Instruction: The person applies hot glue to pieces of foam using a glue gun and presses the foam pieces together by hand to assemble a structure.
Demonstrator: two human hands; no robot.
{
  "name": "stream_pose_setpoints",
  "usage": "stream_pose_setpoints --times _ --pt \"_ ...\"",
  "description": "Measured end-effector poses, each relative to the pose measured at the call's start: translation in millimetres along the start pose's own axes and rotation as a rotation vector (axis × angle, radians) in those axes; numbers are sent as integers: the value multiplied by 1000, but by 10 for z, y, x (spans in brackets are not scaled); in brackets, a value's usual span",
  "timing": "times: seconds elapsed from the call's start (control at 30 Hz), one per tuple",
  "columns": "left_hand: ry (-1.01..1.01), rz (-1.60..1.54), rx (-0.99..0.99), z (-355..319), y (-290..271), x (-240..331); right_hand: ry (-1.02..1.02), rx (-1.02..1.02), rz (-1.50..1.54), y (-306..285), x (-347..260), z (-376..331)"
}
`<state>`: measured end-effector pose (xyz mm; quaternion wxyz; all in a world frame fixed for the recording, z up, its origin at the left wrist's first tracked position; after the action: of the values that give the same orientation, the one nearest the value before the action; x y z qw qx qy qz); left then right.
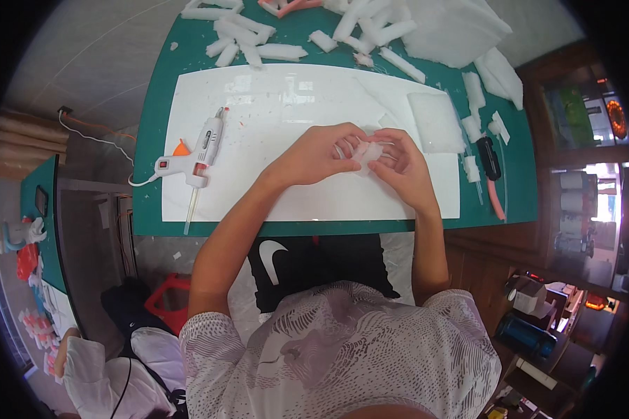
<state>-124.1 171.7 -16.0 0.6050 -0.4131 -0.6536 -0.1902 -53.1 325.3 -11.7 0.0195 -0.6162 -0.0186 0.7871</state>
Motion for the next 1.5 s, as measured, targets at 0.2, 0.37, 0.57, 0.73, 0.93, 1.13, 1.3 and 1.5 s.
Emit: stream_pose_setpoints --times 0.2,0.37,0.57,0.73,0.93,1.13,1.3,1.5 --pt "19 7 28 18 16 -28 -64 18 -36 34 40 -99" --pt "27 56 64 19 60 14 -73 47 -115 -18 68 -180" --pt "15 135 68 4 83 35 -128 31 -195 13 45 -242" --pt "38 181 61 -20 115 5 -191 31 -267 72 -39 -259" --pt "0 216 122 -34 136 16 -144 59 -230 -19 139 -299" --pt "-83 -172 179 -194 214 -108 -181 82 -63 54 59 -318" --pt "-169 -539 251 -269 312 -185 -290 213 -259 202 -103 -492" --pt "-178 -662 291 -304 376 -241 -440 144 -604 323 -193 -502"
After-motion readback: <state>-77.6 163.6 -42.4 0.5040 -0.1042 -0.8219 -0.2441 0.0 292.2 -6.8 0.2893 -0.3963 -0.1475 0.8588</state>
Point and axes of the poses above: each hand's wrist, its own z-axis towards the middle knuckle, its own y-axis out of the palm, x = y × z, the point moved 7 cm from there along z, towards the middle knuckle, and after that the axes turned 14 degrees about -y, right-handed, at the moved point
